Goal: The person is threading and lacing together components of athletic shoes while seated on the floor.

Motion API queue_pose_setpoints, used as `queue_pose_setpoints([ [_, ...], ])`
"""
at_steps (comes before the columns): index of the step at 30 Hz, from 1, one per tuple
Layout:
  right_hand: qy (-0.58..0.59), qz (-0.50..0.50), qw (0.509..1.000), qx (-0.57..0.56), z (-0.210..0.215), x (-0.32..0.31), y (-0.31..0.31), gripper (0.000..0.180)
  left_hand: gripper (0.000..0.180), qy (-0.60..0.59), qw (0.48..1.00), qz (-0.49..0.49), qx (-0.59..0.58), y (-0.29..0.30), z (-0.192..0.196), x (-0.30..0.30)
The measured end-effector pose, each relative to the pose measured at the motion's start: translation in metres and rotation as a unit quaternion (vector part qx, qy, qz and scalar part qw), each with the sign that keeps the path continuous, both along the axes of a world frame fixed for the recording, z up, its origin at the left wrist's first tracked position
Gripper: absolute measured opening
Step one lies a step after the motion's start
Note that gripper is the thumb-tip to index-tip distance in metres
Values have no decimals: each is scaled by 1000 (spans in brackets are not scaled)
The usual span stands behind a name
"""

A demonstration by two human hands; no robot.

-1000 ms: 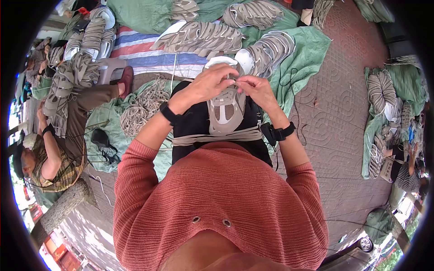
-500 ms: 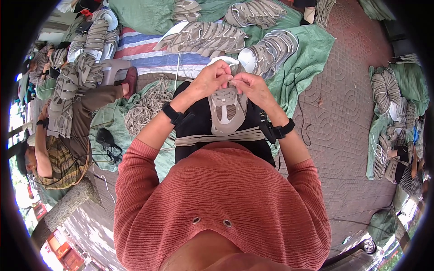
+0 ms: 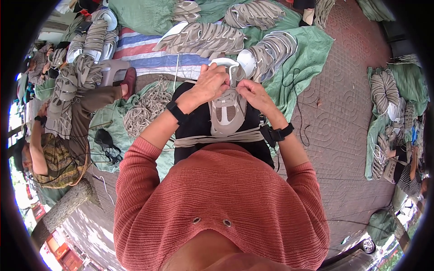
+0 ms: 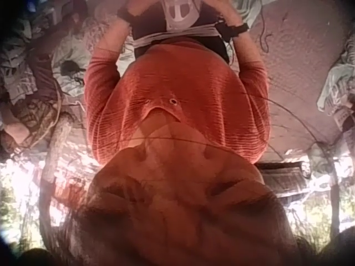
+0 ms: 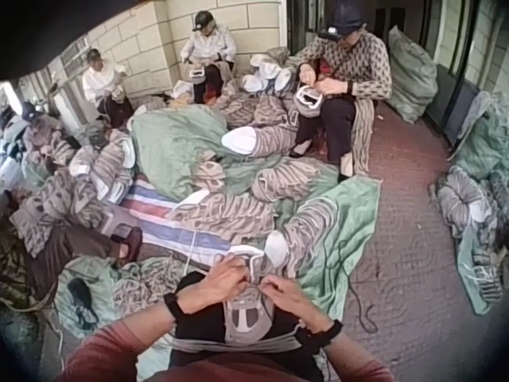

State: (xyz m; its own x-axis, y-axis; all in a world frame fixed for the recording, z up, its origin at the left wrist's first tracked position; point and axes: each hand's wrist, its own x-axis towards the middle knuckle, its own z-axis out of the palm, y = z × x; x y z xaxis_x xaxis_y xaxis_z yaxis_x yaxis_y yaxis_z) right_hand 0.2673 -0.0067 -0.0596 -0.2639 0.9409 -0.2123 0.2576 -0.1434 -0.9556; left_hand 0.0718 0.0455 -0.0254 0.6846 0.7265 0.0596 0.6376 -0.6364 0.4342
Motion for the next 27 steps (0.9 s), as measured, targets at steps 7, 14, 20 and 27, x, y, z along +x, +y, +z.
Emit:
queue_pose_setpoints([
  [7,105,-37,992,-53,-6,-1,-2,15,11,-15,1000,-20,-13,-2,3,3],
  [14,-21,-17,1000,-7,-2,-6,1,13,11,-59,997,-50,2,-2,-3,3],
  [20,-178,123,950,225,9,14,35,68,11,-73,995,-70,-12,1,-6,5],
  [27,-130,135,960,208,13,23,34,24,11,-40,968,83,233,75,48,-91],
])
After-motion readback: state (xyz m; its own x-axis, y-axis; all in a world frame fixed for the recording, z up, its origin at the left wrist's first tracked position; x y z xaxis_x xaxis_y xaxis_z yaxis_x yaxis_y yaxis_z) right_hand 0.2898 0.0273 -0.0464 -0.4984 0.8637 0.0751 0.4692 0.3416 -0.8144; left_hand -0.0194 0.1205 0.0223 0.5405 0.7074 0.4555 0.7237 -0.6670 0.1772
